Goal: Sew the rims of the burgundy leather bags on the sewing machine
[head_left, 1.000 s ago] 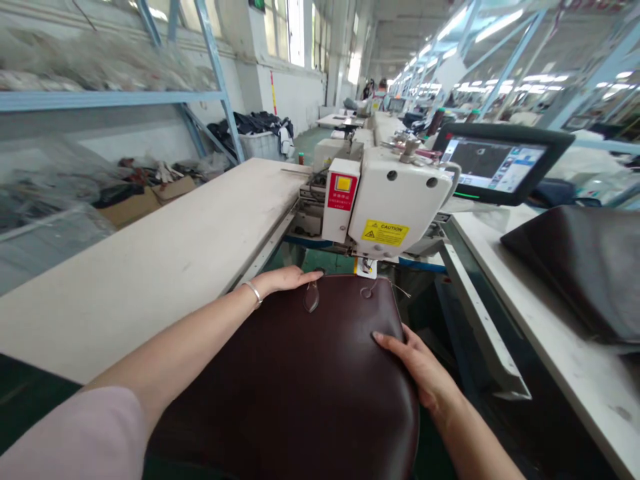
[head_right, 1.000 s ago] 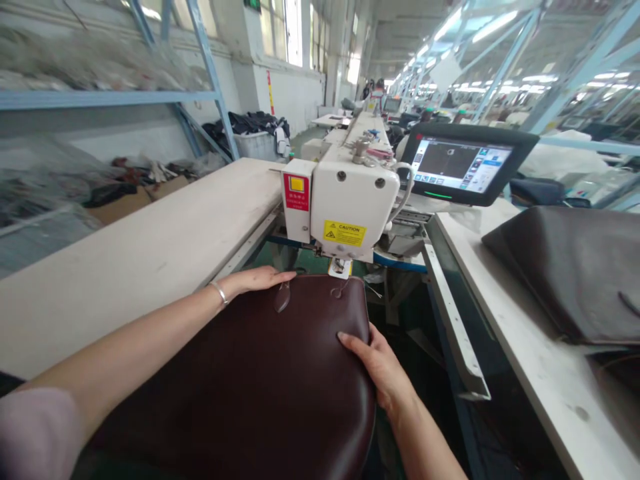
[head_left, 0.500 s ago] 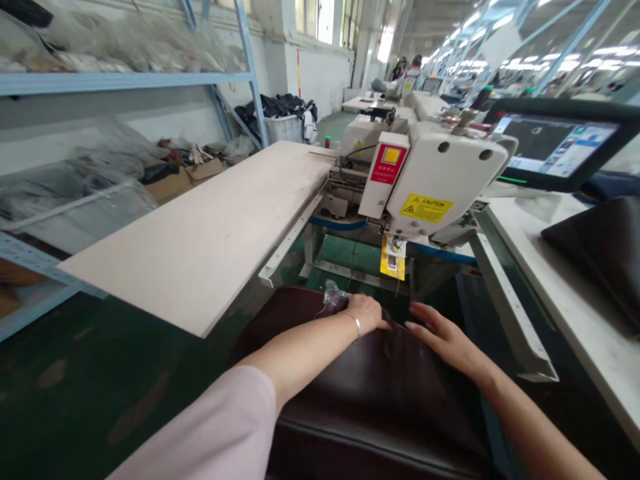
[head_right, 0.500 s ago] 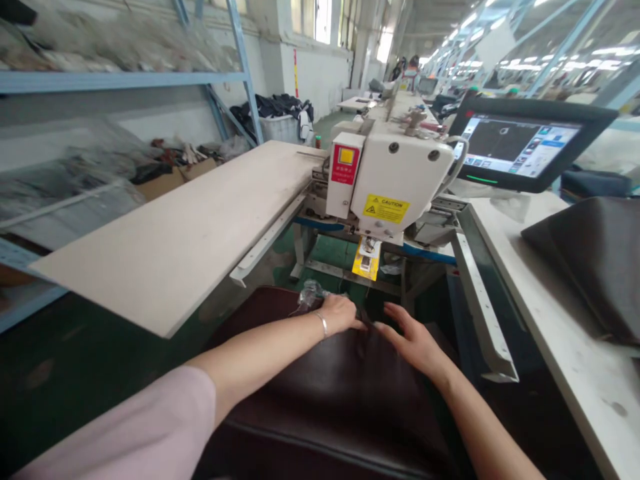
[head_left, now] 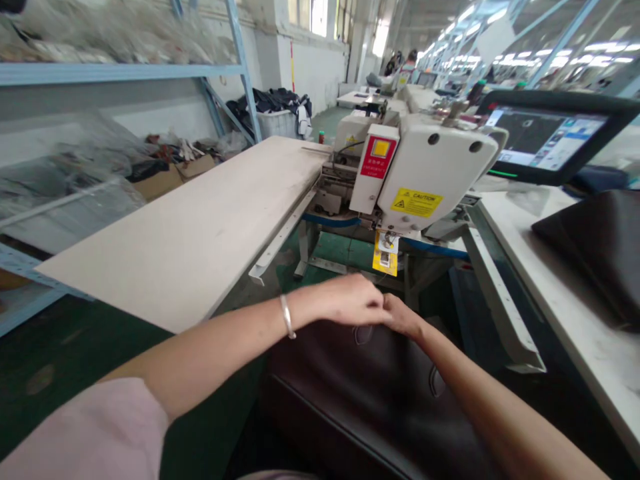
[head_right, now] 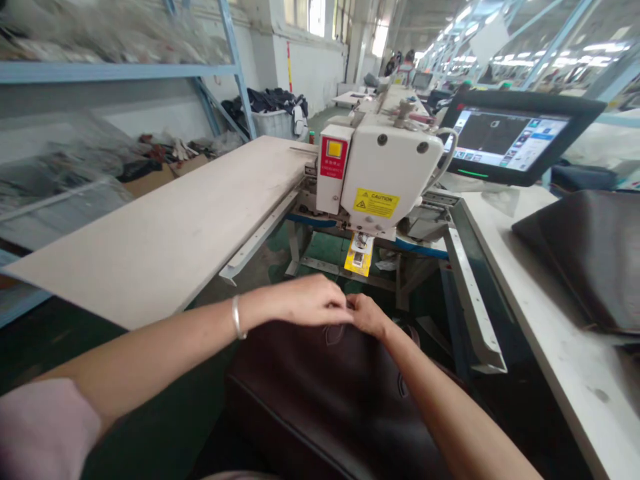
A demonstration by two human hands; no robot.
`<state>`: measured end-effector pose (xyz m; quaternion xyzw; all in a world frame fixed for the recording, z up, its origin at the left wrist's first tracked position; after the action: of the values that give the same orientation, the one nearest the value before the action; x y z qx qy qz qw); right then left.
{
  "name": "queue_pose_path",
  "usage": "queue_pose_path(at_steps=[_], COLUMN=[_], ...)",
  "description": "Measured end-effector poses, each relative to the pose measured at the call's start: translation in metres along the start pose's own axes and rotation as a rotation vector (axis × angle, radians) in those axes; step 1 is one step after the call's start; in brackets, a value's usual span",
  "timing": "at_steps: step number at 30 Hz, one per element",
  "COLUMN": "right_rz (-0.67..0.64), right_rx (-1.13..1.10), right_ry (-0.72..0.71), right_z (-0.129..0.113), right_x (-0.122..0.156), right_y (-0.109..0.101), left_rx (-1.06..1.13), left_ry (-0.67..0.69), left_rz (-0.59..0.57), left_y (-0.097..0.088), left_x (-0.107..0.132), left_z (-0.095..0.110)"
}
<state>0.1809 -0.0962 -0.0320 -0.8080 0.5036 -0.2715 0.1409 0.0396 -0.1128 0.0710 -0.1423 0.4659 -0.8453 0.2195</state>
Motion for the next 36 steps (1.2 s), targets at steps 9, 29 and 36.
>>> queue_pose_path(at_steps=[9, 29, 36], right_rz=[0.02, 0.11, 0.16], right_rx=[-0.071, -0.164, -0.212], right_ry=[-0.042, 0.198, 0.236], right_z=[-0.064, 0.024, 0.029], right_x=[0.056, -0.012, -0.033], right_y=[-0.044, -0.144, -0.171], left_rx=[0.611, 0.986, 1.171], left_ry=[-0.427, -0.255, -0.157], left_rz=[-0.598, -0.009, 0.149], left_y=[-0.058, -0.029, -0.029], left_x=[-0.007, -0.068, -0.095], left_z=[-0.076, -0.15, -0.17])
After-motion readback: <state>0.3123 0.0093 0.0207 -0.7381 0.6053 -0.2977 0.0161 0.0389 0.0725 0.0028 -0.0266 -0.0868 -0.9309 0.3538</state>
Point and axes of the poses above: each hand's wrist, its own x-axis away from the middle knuckle, its own y-axis out of the palm, z = x × y, the point moved 4 cm from there along -x, towards the middle knuckle
